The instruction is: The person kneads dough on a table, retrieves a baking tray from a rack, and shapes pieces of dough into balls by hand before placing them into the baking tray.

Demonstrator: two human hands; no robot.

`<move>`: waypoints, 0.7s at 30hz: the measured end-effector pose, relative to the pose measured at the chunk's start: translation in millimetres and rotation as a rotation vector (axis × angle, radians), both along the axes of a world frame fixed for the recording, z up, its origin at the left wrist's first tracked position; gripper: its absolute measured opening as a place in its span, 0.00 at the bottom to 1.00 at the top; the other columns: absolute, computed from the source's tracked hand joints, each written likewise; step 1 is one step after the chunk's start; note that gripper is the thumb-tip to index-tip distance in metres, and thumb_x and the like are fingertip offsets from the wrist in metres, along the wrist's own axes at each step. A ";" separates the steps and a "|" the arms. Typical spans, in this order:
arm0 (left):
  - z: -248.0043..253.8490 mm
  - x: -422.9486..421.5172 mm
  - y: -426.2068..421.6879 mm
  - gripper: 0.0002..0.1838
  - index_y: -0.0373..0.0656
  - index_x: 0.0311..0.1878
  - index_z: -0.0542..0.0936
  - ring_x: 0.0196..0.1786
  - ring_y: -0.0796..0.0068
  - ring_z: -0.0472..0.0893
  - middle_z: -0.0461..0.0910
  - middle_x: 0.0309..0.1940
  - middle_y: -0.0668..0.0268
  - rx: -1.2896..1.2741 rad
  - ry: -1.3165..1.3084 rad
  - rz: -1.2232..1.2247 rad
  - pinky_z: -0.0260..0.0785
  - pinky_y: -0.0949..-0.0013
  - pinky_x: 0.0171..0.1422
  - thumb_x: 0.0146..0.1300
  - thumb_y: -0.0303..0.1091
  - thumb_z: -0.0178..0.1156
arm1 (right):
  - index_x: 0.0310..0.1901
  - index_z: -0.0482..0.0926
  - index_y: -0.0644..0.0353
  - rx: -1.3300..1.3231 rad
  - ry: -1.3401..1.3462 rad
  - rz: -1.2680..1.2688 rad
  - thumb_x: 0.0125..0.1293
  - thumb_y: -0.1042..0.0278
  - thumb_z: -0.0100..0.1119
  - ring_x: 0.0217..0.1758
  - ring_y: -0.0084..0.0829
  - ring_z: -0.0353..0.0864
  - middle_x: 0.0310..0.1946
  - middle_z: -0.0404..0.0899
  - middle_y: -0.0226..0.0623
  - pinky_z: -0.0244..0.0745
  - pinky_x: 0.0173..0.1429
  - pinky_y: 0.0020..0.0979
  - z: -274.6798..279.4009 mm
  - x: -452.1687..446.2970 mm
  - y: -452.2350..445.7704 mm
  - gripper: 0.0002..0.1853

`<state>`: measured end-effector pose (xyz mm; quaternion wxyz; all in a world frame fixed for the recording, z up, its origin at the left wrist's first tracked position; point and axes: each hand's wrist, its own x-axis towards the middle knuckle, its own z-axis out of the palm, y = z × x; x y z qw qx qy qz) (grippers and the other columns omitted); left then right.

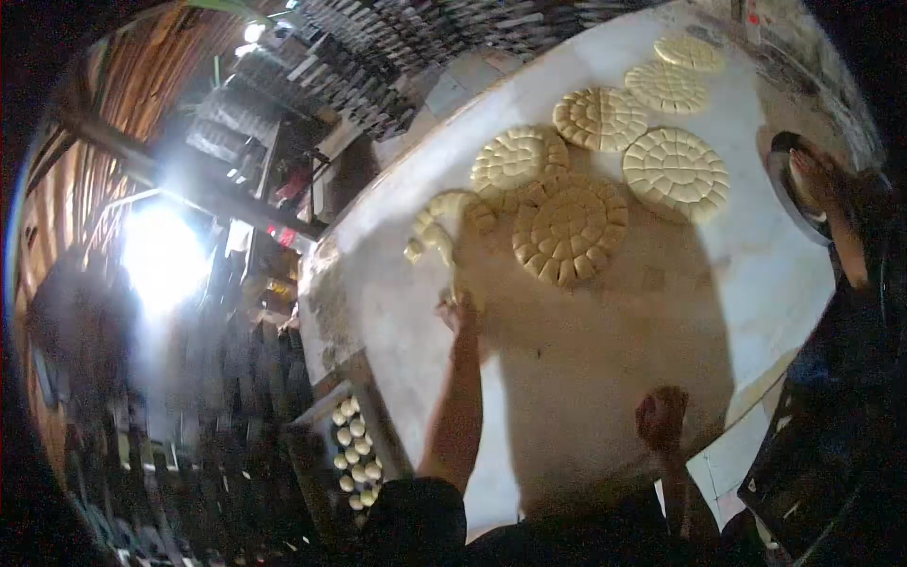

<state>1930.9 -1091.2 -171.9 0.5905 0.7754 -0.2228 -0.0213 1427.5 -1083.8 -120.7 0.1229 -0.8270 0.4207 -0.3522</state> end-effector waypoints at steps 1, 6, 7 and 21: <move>10.3 -36.8 27.8 0.24 0.40 0.64 0.69 0.48 0.68 0.76 0.76 0.50 0.58 -0.033 0.104 -0.012 0.74 0.67 0.50 0.70 0.42 0.59 | 0.29 0.72 0.61 -0.079 -0.041 0.003 0.64 0.59 0.57 0.36 0.46 0.71 0.27 0.70 0.43 0.60 0.53 0.48 -17.7 -2.4 1.0 0.14; 54.8 -203.3 158.8 0.29 0.43 0.68 0.65 0.47 0.69 0.76 0.74 0.51 0.59 -0.530 0.820 -0.200 0.75 0.66 0.45 0.70 0.42 0.62 | 0.33 0.75 0.62 0.483 -0.127 0.085 0.70 0.58 0.55 0.38 0.39 0.78 0.33 0.77 0.42 0.73 0.42 0.44 -12.6 -0.5 -3.9 0.15; 41.5 -226.9 183.1 0.28 0.43 0.68 0.66 0.47 0.68 0.76 0.75 0.52 0.59 -0.576 0.887 -0.277 0.75 0.66 0.48 0.71 0.43 0.60 | 0.36 0.77 0.62 0.327 -0.031 0.154 0.72 0.59 0.53 0.40 0.37 0.81 0.36 0.79 0.43 0.76 0.41 0.44 -0.1 8.1 12.3 0.14; 9.9 -288.4 410.6 0.21 0.41 0.56 0.69 0.42 0.67 0.76 0.71 0.47 0.61 -0.160 0.155 -0.400 0.72 0.65 0.53 0.65 0.34 0.65 | 0.54 0.65 0.60 1.176 -0.373 0.206 0.72 0.64 0.60 0.48 0.27 0.74 0.46 0.73 0.39 0.77 0.49 0.35 13.7 70.6 240.8 0.18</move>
